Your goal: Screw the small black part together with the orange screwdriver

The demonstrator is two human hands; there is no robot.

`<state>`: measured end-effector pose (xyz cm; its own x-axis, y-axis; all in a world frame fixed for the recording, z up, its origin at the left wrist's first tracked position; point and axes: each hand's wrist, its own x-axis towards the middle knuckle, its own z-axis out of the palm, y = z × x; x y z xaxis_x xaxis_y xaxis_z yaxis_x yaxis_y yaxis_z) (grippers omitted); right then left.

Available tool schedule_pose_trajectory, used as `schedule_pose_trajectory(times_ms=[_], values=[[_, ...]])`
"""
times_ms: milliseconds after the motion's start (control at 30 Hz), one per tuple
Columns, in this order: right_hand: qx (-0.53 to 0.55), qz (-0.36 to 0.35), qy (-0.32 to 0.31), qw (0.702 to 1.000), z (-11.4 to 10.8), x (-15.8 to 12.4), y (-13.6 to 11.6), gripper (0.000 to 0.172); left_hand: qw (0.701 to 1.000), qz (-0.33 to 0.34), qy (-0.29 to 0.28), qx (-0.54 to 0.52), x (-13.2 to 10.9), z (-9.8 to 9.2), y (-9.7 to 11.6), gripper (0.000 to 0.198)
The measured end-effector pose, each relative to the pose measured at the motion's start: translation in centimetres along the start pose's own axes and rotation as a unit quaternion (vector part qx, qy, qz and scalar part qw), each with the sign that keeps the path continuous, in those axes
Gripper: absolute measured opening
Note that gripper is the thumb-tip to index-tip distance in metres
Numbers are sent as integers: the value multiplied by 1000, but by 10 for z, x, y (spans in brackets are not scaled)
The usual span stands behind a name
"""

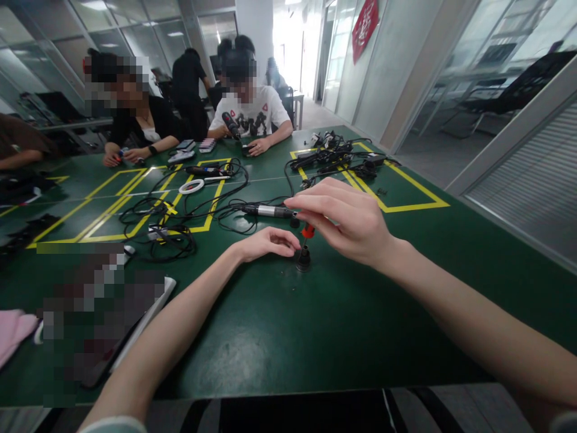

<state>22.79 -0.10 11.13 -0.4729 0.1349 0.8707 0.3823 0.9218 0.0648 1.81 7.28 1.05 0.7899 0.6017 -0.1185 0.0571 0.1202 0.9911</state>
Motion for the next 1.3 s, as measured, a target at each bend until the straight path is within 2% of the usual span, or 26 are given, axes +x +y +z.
schedule_pose_trajectory(times_ms=[167, 300, 433, 667, 733, 867, 1067, 1200, 1300], values=[[6, 4, 2, 1000, 5, 0, -3, 20, 1000, 0, 18, 20, 2, 7, -2, 41], [12, 2, 11, 1000, 4, 1, -5, 20, 1000, 6, 2, 8, 3, 10, 1, 44], [4, 3, 16, 1000, 2, 2, -3, 21, 1000, -16, -4, 14, 2, 9, 2, 48], [20, 4, 7, 1000, 5, 2, -5, 23, 999, -14, 0, 44, 5, 8, -1, 43], [42, 28, 13, 999, 5, 3, -7, 21, 999, -13, -5, 46, 5, 7, -1, 44], [87, 124, 40, 988, 8, 3, -11, 11, 999, -12, -17, 48, 4, 9, 0, 49], [175, 274, 52, 944, 14, 1, -12, 11, 993, -6, -30, 116, 4, 15, 2, 53], [220, 308, 66, 923, 16, 0, -11, 13, 992, -15, -34, 120, 4, 15, 2, 54], [218, 293, 24, 931, 16, -1, -11, 14, 991, -13, -39, 125, 5, 14, 1, 47]])
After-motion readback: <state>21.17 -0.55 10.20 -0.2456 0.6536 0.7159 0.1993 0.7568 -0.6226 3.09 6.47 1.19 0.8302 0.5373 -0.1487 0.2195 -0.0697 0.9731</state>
